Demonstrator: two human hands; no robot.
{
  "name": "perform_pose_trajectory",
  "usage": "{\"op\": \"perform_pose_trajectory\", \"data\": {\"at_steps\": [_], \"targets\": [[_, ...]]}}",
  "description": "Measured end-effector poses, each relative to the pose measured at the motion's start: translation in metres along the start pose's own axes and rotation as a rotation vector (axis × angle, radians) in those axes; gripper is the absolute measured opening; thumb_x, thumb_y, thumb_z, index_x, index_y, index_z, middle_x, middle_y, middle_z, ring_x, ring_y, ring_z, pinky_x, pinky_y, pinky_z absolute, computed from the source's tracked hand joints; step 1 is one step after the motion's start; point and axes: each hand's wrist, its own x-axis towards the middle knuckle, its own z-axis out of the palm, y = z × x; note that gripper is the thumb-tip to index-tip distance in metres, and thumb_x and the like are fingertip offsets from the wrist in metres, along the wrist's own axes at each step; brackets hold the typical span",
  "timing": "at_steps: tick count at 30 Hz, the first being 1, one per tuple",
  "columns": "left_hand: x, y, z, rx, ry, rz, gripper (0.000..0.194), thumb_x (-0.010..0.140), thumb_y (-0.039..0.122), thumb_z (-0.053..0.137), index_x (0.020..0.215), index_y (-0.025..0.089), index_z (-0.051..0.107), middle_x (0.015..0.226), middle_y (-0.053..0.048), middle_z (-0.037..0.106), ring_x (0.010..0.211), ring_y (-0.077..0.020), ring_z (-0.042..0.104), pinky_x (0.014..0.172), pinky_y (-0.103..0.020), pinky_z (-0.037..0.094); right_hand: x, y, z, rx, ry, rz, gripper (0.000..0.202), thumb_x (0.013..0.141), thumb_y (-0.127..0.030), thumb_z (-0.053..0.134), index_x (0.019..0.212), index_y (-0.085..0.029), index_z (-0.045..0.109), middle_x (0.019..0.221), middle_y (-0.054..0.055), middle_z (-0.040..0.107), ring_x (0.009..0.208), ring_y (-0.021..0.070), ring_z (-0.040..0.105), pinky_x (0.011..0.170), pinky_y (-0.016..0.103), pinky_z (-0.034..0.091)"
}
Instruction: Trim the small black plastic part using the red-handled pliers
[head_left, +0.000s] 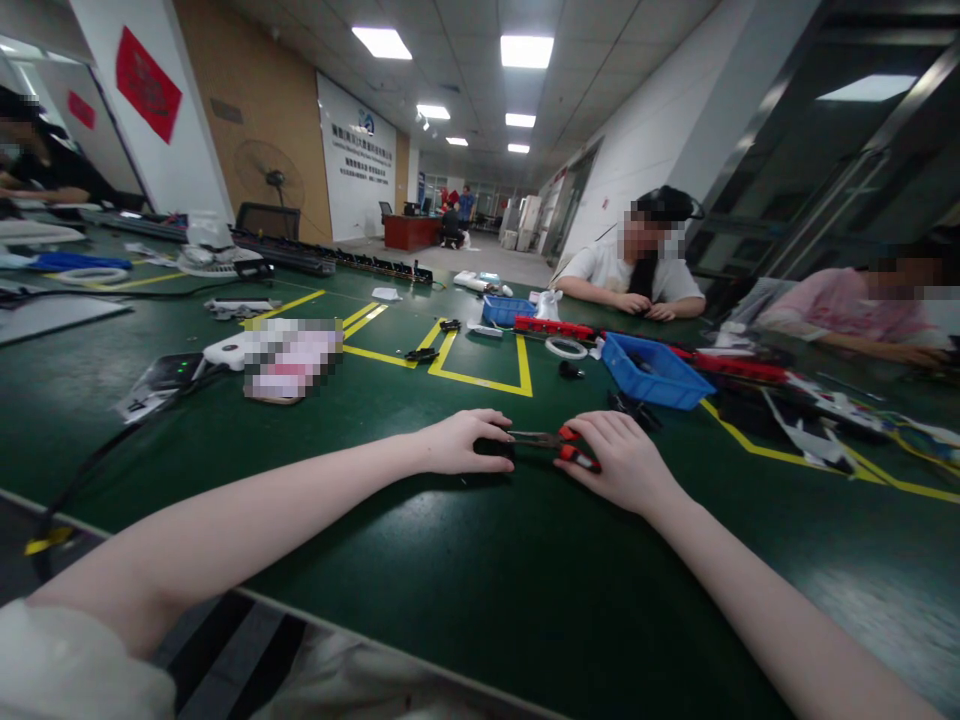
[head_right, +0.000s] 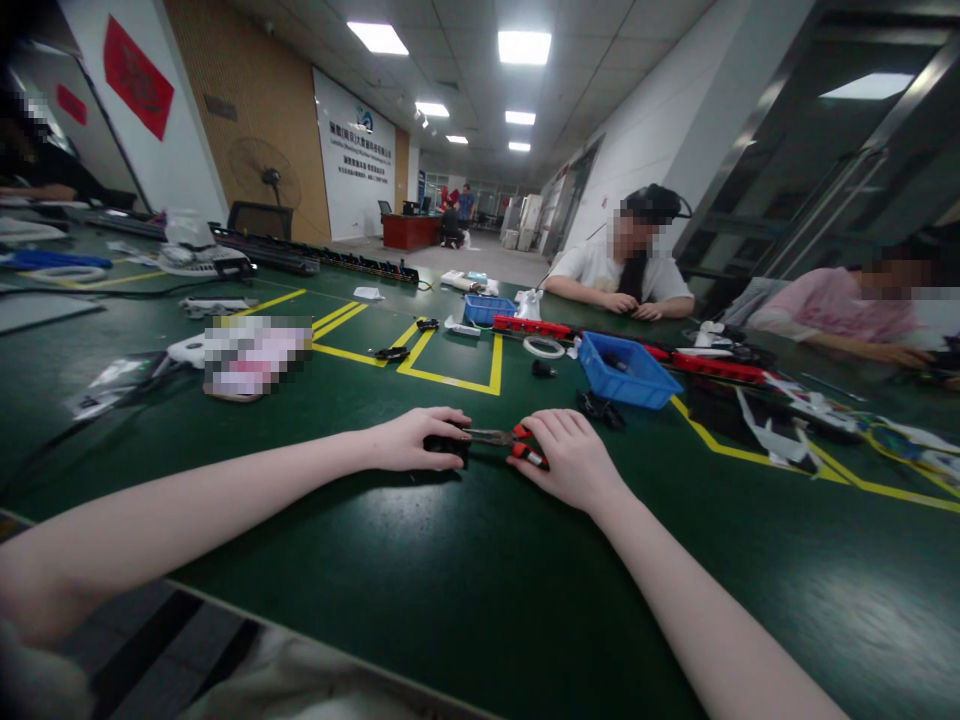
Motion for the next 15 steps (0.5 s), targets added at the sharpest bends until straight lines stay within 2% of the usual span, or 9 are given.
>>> {"op": "perform_pose_trajectory", "data": {"at_steps": [4, 15], "targets": [[0.0005, -0.0037, 0.0014, 0.040, 0.037, 0.002, 0.037, 0.082, 0.037, 0.072, 0.113, 0.018, 0.071, 0.138, -0.016, 0.050, 0.128, -0.0304, 0.048, 0.109, -0.046, 0.037, 0.0000, -0.0001, 0.0002, 0.002, -0.008, 0.008, 0.034, 0.085, -0.045, 0.061, 0.105, -0.017, 0.058, 0.102, 0.012, 0.067, 0.097, 0.0273, 0.060, 0.088, 0.041, 0.045], [0.0012, -0.0008, -0.0059, -0.075, -0.020, 0.055, 0.039, 0.079, 0.034, 0.075, 0.114, 0.017, 0.069, 0.131, -0.013, 0.054, 0.121, -0.0257, 0.055, 0.106, -0.040, 0.042, -0.0006, -0.0007, -0.0018, 0.035, -0.052, 0.026, 0.034, 0.085, -0.044, 0.060, 0.107, -0.018, 0.059, 0.103, 0.012, 0.067, 0.097, 0.0275, 0.062, 0.082, 0.040, 0.047]]}}
